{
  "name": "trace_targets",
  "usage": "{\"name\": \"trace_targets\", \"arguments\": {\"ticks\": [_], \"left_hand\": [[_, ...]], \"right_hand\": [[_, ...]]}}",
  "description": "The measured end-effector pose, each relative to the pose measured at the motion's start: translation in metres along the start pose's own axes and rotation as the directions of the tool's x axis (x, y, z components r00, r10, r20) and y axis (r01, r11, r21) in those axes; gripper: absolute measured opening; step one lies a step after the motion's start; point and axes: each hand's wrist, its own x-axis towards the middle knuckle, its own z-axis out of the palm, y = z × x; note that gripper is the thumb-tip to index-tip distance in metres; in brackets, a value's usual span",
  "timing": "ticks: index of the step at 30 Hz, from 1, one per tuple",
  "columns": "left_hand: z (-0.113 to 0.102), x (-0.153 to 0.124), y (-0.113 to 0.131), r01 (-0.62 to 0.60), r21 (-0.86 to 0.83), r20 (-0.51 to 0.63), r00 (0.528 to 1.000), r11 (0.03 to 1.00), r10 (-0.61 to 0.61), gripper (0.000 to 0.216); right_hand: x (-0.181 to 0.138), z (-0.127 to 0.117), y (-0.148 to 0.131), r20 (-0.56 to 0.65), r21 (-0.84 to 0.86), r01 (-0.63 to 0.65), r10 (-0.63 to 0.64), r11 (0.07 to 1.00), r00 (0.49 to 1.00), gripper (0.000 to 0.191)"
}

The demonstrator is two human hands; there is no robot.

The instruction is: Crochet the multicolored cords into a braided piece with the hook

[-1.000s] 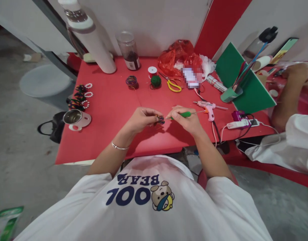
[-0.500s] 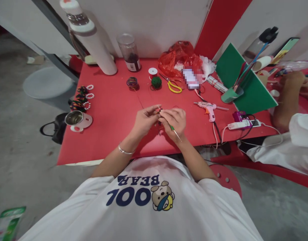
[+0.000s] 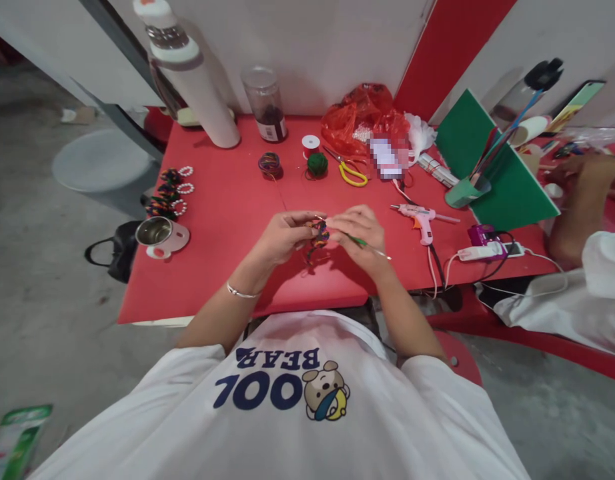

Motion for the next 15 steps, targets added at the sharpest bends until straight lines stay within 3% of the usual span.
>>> {"name": "trace_targets", "arguments": {"ticks": [3, 7, 15], "left_hand": [[-0.004, -0.002, 0.008, 0.046, 0.062, -0.027, 0.999, 0.997, -0.044, 0.032], [-0.004, -0.003, 0.01, 0.064, 0.151, -0.027, 0.998, 0.987, -0.061, 0.029], [-0.005, -0.001, 0.008, 0.037, 0.191, -0.007, 0.999, 0.981, -0.037, 0.021]], "right_hand": [[0.015, -0.021, 0.001, 0.092, 0.111, 0.013, -0.023, 0.994, 0.995, 0.022], [0.025, -0.036, -0.001, 0.144, 0.134, -0.025, 0.005, 0.991, 0.99, 0.019], [0.021, -0.033, -0.001, 0.134, 0.331, -0.254, 0.221, 0.909, 0.966, 0.033]]}}
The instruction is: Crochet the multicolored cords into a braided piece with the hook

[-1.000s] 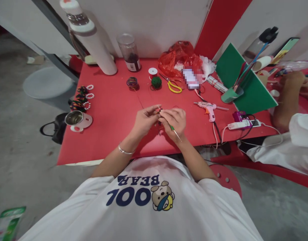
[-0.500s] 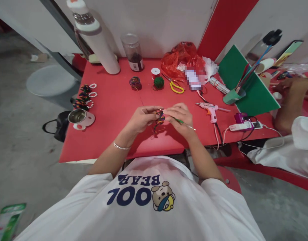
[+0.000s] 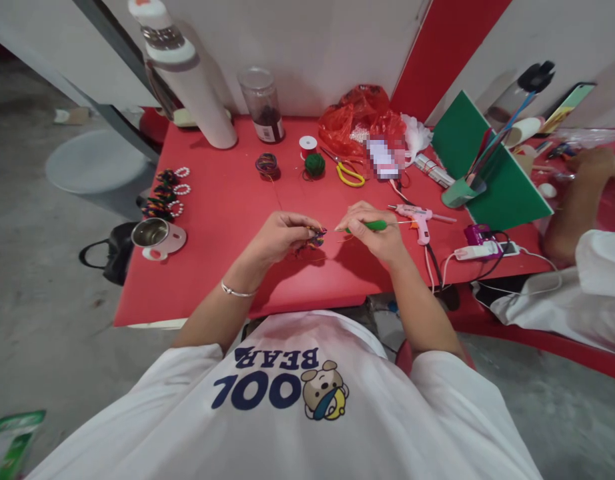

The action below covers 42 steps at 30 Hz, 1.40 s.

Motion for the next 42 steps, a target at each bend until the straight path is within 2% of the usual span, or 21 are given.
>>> {"name": "trace_targets", "arguments": {"ticks": [3, 7, 13, 20, 30, 34, 36, 38, 40, 42], "left_hand": [[-0.001, 0.001, 0.003, 0.038, -0.044, -0.001, 0.999, 0.998, -0.038, 0.018], [-0.003, 0.001, 0.006, 0.074, -0.066, 0.028, 0.997, 0.995, -0.073, 0.017], [-0.003, 0.005, 0.003, 0.164, -0.1, 0.073, 0.985, 0.982, -0.157, 0.015], [-0.004, 0.005, 0.003, 0.199, -0.12, 0.093, 0.978, 0.973, -0.189, 0.015], [-0.002, 0.005, 0.002, 0.188, -0.093, 0.073, 0.981, 0.978, -0.182, 0.017], [0.0, 0.003, 0.001, 0.139, -0.077, 0.083, 0.988, 0.987, -0.133, 0.017], [0.003, 0.002, -0.002, 0.082, -0.073, 0.083, 0.994, 0.994, -0.076, 0.02], [0.008, 0.003, -0.007, -0.014, -0.061, 0.043, 0.999, 0.998, 0.016, 0.03], [0.014, 0.005, -0.014, -0.127, -0.022, -0.045, 0.991, 0.992, 0.126, 0.039], [0.02, 0.008, -0.022, -0.205, 0.035, -0.147, 0.967, 0.978, 0.208, 0.045]], "right_hand": [[-0.002, 0.005, 0.004, -0.039, 0.039, -0.014, 0.016, 0.999, 0.999, 0.031], [-0.002, 0.007, 0.005, -0.034, 0.064, 0.014, -0.012, 0.998, 0.999, 0.024], [-0.004, 0.01, 0.006, -0.045, 0.029, 0.04, -0.039, 0.999, 0.998, 0.027], [-0.006, 0.01, 0.008, -0.028, 0.01, 0.026, -0.025, 1.0, 0.999, 0.029], [-0.009, 0.009, 0.01, -0.014, 0.074, 0.084, -0.083, 0.994, 0.996, 0.019], [-0.012, 0.014, 0.02, -0.087, 0.22, 0.026, -0.007, 0.975, 0.996, 0.022], [-0.015, 0.021, 0.025, -0.128, 0.307, -0.047, 0.091, 0.95, 0.988, 0.029], [-0.02, 0.032, 0.027, -0.169, 0.325, -0.137, 0.2, 0.936, 0.965, 0.036], [-0.025, 0.045, 0.024, -0.252, 0.226, -0.192, 0.248, 0.955, 0.935, 0.037], [-0.03, 0.059, 0.019, -0.376, 0.02, -0.171, 0.166, 0.985, 0.912, 0.033]]}}
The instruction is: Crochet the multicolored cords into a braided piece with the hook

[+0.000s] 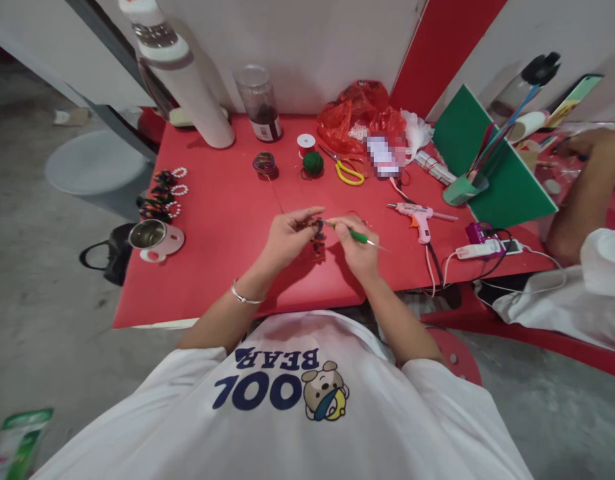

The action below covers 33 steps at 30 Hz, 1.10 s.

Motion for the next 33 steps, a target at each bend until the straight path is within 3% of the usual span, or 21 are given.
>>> {"name": "trace_targets", "arguments": {"ticks": [2, 4, 7, 11, 15, 20, 28, 33], "left_hand": [[0.006, 0.0, -0.007, -0.033, 0.028, -0.074, 0.997, 0.999, 0.035, 0.049], [0.012, 0.0, -0.012, -0.044, 0.004, -0.116, 0.992, 0.999, 0.044, 0.053], [0.016, -0.002, -0.012, -0.051, -0.093, -0.126, 0.991, 0.994, 0.039, 0.051], [0.011, -0.004, -0.005, -0.019, -0.2, -0.012, 1.0, 0.98, 0.017, 0.032], [-0.003, -0.003, 0.003, 0.157, -0.189, 0.057, 0.987, 0.969, -0.149, 0.024], [-0.009, -0.001, 0.007, 0.206, -0.138, 0.087, 0.977, 0.969, -0.195, 0.03], [-0.011, -0.002, 0.016, 0.241, -0.099, 0.132, 0.965, 0.965, -0.228, 0.025], [-0.016, 0.0, 0.026, 0.268, -0.015, 0.147, 0.954, 0.963, -0.263, 0.019]], "right_hand": [[-0.009, 0.01, -0.003, -0.078, -0.187, 0.145, -0.162, 0.971, 0.984, 0.029], [-0.015, 0.019, -0.003, -0.08, -0.328, 0.241, -0.281, 0.913, 0.956, 0.031], [-0.016, 0.026, 0.003, -0.067, -0.404, 0.265, -0.317, 0.876, 0.946, 0.04], [-0.003, 0.016, 0.009, -0.023, -0.233, 0.293, -0.307, 0.927, 0.951, 0.042], [0.018, -0.014, 0.005, 0.163, -0.027, 0.344, -0.335, 0.939, 0.928, 0.032], [0.034, -0.043, -0.006, 0.324, 0.007, 0.41, -0.39, 0.912, 0.862, 0.023], [0.043, -0.052, -0.012, 0.442, -0.034, 0.452, -0.393, 0.891, 0.807, 0.026], [0.053, -0.063, -0.023, 0.517, 0.047, 0.41, -0.373, 0.911, 0.771, 0.023]]}}
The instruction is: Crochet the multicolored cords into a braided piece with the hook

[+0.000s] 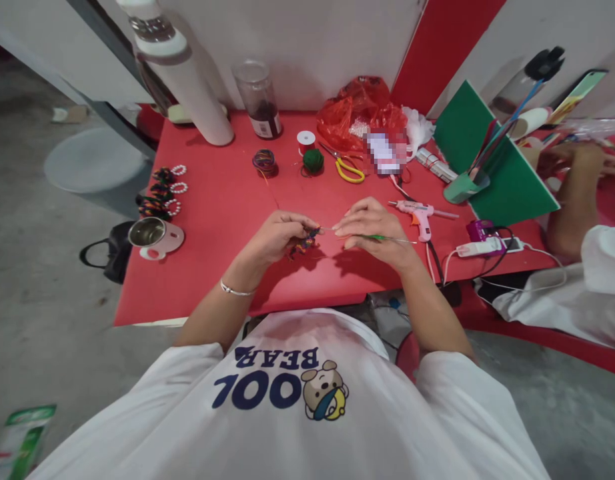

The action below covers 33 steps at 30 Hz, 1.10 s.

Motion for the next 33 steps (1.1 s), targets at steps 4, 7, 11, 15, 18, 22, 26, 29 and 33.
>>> {"name": "trace_targets", "arguments": {"ticks": [4, 7, 11, 15, 18, 22, 26, 29, 33], "left_hand": [[0.003, 0.002, -0.004, -0.054, 0.053, 0.049, 0.997, 0.997, 0.051, 0.019], [0.013, 0.006, -0.014, -0.161, 0.052, 0.022, 0.987, 0.986, 0.16, 0.021], [0.023, 0.012, -0.028, -0.309, 0.014, -0.038, 0.95, 0.951, 0.31, 0.015], [0.015, 0.017, -0.033, -0.329, 0.086, -0.116, 0.934, 0.94, 0.337, 0.014], [0.002, 0.019, -0.03, -0.346, 0.061, -0.203, 0.914, 0.936, 0.351, 0.024], [-0.014, 0.019, -0.023, -0.256, -0.141, -0.234, 0.947, 0.956, 0.219, 0.027], [-0.031, 0.02, -0.02, -0.157, -0.274, -0.224, 0.97, 0.949, 0.095, 0.027], [-0.045, 0.027, -0.023, -0.116, -0.313, -0.227, 0.973, 0.943, 0.045, 0.031], [-0.058, 0.052, -0.036, -0.25, -0.34, -0.376, 0.92, 0.906, 0.113, 0.028]], "right_hand": [[-0.008, 0.016, 0.007, -0.056, 0.233, -0.159, 0.177, 0.959, 0.983, 0.029], [-0.015, 0.053, 0.017, -0.288, 0.443, -0.174, 0.324, 0.879, 0.901, 0.037], [-0.013, 0.096, 0.023, -0.506, 0.323, -0.165, 0.317, 0.932, 0.802, 0.035], [0.002, 0.106, 0.022, -0.555, 0.198, -0.211, 0.287, 0.957, 0.781, 0.032], [0.012, 0.106, 0.026, -0.503, 0.324, -0.327, 0.454, 0.888, 0.736, 0.038], [0.025, 0.107, 0.035, -0.401, 0.43, -0.401, 0.569, 0.809, 0.718, 0.045], [0.038, 0.112, 0.04, -0.236, 0.459, -0.409, 0.552, 0.789, 0.8, 0.04], [0.048, 0.122, 0.049, -0.129, 0.575, -0.453, 0.623, 0.681, 0.772, 0.04], [0.064, 0.144, 0.071, 0.027, 0.794, -0.456, 0.726, 0.402, 0.687, 0.066]]}}
